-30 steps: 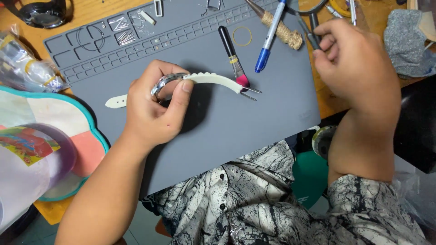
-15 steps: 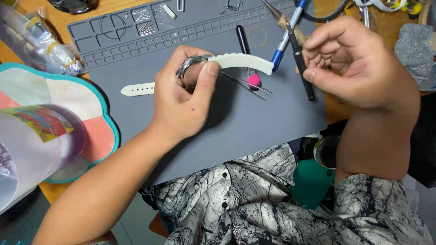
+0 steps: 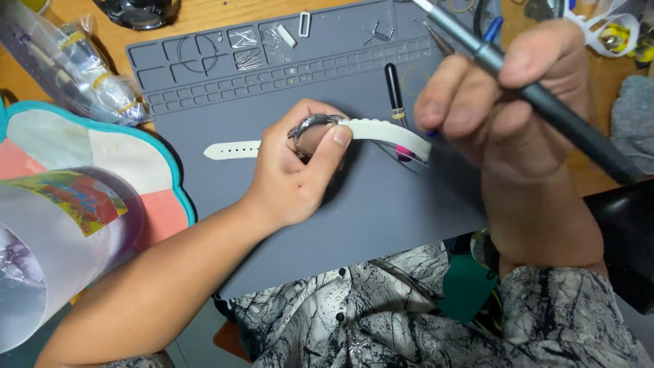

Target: Attaching a white watch strap to a silver watch case using tweezers and a spring bar tool on a repair mat.

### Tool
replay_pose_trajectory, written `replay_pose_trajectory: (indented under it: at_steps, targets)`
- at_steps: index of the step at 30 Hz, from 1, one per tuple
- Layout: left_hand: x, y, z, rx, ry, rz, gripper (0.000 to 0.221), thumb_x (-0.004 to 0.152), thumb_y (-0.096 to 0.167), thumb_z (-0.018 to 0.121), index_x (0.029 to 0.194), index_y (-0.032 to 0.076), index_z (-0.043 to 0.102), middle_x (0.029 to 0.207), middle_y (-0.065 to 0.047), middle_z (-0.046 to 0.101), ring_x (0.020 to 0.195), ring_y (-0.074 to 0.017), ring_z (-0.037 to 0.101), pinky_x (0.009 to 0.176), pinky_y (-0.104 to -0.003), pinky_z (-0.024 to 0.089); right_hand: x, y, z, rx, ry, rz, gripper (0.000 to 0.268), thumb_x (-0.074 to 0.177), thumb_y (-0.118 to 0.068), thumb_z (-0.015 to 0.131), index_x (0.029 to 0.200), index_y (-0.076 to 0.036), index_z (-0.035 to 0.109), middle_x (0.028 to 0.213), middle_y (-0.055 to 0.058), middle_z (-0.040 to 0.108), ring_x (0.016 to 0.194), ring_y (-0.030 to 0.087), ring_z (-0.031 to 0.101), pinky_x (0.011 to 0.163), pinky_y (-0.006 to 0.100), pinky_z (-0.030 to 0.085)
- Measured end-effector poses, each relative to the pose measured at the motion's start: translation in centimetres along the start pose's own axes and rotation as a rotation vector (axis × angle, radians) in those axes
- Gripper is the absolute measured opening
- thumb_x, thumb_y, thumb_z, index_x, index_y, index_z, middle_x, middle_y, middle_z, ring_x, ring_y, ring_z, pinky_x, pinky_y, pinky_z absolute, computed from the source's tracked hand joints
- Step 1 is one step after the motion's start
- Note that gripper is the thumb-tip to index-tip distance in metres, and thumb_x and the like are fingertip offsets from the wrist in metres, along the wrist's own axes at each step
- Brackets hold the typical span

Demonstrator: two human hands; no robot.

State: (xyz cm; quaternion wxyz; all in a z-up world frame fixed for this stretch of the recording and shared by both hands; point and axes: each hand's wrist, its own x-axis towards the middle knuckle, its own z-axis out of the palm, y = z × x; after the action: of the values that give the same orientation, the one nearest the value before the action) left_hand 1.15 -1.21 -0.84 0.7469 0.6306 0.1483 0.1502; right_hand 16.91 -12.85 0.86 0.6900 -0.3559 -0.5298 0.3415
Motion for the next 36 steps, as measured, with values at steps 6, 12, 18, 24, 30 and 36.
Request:
replay_pose_trajectory:
  at_steps: [6,12,18,24,30,36]
  targets:
    - [0.1,0.1,-0.6,0.029,-0.015,-0.015,0.010,0.082,0.015,0.041,0.079,0.006,0.042,0.048,0.009,0.022,0.046,-0.0024,0.017,0.045,-0.017,0.015,-1.2,0.3,0.0,-0.493,-0.128,-0.112,0.021,0.091,-0.022,0.029,0.101,-0.005,0.035,0.095,0.016,0.044,0.086,0.028,0.051,0.079,0.035,0.054]
    - [0.3,0.1,-0.8,0.093,-0.049,-0.034,0.009,0.082,0.015,0.042,0.079,0.006,0.043,0.046,0.009,0.021,0.044,-0.0044,0.017,0.044,-0.018,0.020,-1.7,0.0,2.6,-0.678,-0.027,0.048,0.017,0.083,-0.020,0.036,0.088,-0.004,0.029,0.074,0.018,0.044,0.074,0.034,0.055,0.069,0.040,0.053]
    - [0.3,0.0,-0.7,0.070,-0.056,-0.119,0.010,0.081,0.016,0.042,0.078,0.007,0.043,0.047,0.009,0.024,0.044,-0.0033,0.019,0.043,-0.017,0.019,-1.9,1.6,3.0,-0.605,0.108,-0.029,0.012,0.075,-0.009,0.048,0.079,-0.007,0.037,0.067,0.014,0.045,0.063,0.030,0.054,0.064,0.038,0.055]
    - [0.4,0.2,-0.9,-0.007,-0.061,-0.123,0.010,0.082,0.015,0.041,0.079,0.005,0.042,0.047,0.008,0.025,0.044,-0.0030,0.020,0.044,-0.017,0.019,-1.0,-1.4,2.5,-0.755,-0.216,0.310,0.020,0.078,-0.011,0.047,0.094,-0.005,0.039,0.102,0.020,0.047,0.101,0.038,0.053,0.091,0.048,0.053]
    - [0.6,0.3,-1.2,-0.022,-0.067,-0.125,0.012,0.083,0.016,0.040,0.078,0.005,0.042,0.046,0.008,0.025,0.044,-0.0031,0.020,0.043,-0.017,0.019,0.9,-2.3,3.0,-0.811,-0.331,0.380,0.018,0.074,-0.006,0.043,0.091,-0.001,0.045,0.105,0.026,0.046,0.100,0.039,0.053,0.085,0.044,0.048]
    - [0.6,0.1,-1.4,-0.071,-0.072,-0.118,0.011,0.083,0.015,0.040,0.079,0.005,0.042,0.047,0.008,0.028,0.044,-0.0031,0.022,0.043,-0.018,0.020,0.2,-2.7,1.5,-0.725,-0.496,0.455,0.036,0.076,-0.011,0.045,0.110,-0.010,0.032,0.119,0.016,0.039,0.117,0.038,0.041,0.103,0.045,0.045]
